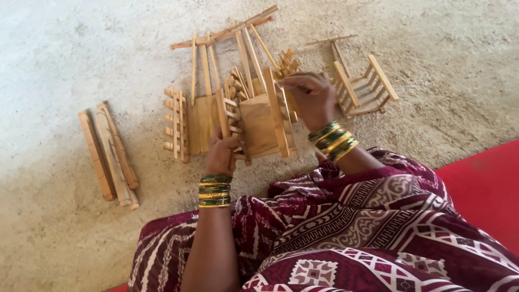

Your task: The person assembles miniature wooden furniture pieces, including chairs and a table, by inserting dowels and slats into pre-drilled holes. They handle each item one at a time, rotating them to align parts and tapping them into place.

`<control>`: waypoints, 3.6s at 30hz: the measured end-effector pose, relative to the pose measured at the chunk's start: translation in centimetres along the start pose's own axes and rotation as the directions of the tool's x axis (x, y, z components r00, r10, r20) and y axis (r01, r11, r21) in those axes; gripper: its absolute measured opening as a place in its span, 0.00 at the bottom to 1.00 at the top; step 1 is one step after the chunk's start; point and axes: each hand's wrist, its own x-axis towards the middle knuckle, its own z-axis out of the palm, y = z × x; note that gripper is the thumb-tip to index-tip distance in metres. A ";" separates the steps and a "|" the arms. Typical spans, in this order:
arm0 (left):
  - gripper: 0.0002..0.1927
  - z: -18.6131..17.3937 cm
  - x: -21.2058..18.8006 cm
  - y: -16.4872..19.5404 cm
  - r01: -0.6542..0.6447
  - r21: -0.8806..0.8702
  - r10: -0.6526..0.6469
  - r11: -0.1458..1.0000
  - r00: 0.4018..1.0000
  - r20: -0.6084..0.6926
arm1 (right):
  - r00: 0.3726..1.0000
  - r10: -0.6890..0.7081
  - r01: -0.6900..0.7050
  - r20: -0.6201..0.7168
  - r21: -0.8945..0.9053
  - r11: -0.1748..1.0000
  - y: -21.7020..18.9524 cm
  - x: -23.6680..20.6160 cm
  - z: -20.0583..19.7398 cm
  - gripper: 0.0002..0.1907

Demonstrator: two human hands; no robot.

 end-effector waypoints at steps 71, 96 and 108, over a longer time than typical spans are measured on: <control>0.31 -2.4 1.7 -1.3 -0.126 -0.222 0.123 0.967 0.992 -0.029 | 0.907 -0.351 0.367 0.231 -0.032 0.930 0.1 -2.9 -1.1 0.06; 0.41 1.7 -0.5 -1.1 -0.150 0.295 0.195 0.944 0.973 -0.127 | 0.858 0.463 -0.499 0.223 0.141 0.855 4.2 -1.0 1.7 0.05; 0.41 1.5 1.1 -3.9 0.114 -0.498 0.039 0.860 0.957 0.288 | 0.792 0.543 -0.492 0.281 0.820 0.293 11.2 -5.5 4.0 0.05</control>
